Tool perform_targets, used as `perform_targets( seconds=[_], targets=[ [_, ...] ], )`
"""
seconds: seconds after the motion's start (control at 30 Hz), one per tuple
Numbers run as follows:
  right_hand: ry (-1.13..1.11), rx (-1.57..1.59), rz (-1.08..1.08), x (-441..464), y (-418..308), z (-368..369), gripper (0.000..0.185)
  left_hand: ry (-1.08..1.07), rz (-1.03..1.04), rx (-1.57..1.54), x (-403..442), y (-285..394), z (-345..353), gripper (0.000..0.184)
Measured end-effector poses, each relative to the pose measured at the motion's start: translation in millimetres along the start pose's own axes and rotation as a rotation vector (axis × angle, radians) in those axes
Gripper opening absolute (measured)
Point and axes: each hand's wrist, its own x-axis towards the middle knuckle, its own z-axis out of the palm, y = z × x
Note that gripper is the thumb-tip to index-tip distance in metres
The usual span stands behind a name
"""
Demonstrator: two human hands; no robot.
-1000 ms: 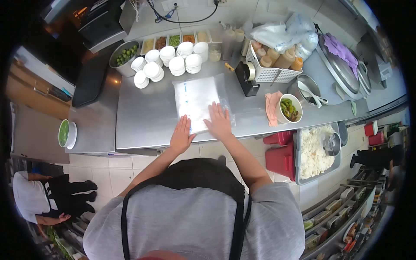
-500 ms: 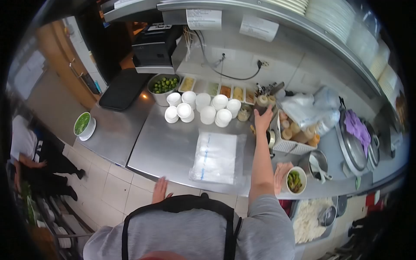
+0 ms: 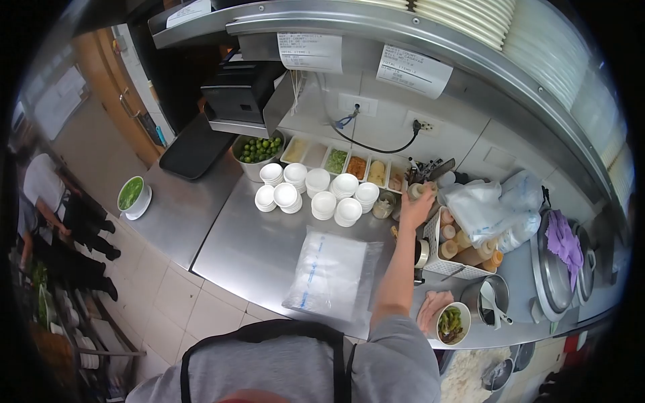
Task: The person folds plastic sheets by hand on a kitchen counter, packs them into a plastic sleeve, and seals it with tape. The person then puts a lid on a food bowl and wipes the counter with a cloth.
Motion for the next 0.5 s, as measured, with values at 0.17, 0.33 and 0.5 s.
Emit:
perform_targets(
  seconds=[0.17,0.33,0.5],
  targets=[
    [0.117,0.539,-0.139,39.0,-62.0,-64.3,0.076,-0.06,0.15,-0.003,7.0,55.5,-28.0,0.057],
    [0.117,0.581,-0.215,20.5,-76.9,-52.7,0.072,0.213,0.294,-0.073,41.6,65.9,-46.9,0.055],
    [-0.198,0.576,-0.167,-48.2,-111.2,-7.1,0.071,0.139,0.248,0.019,80.1,23.7,-63.9,0.063]
  ],
)
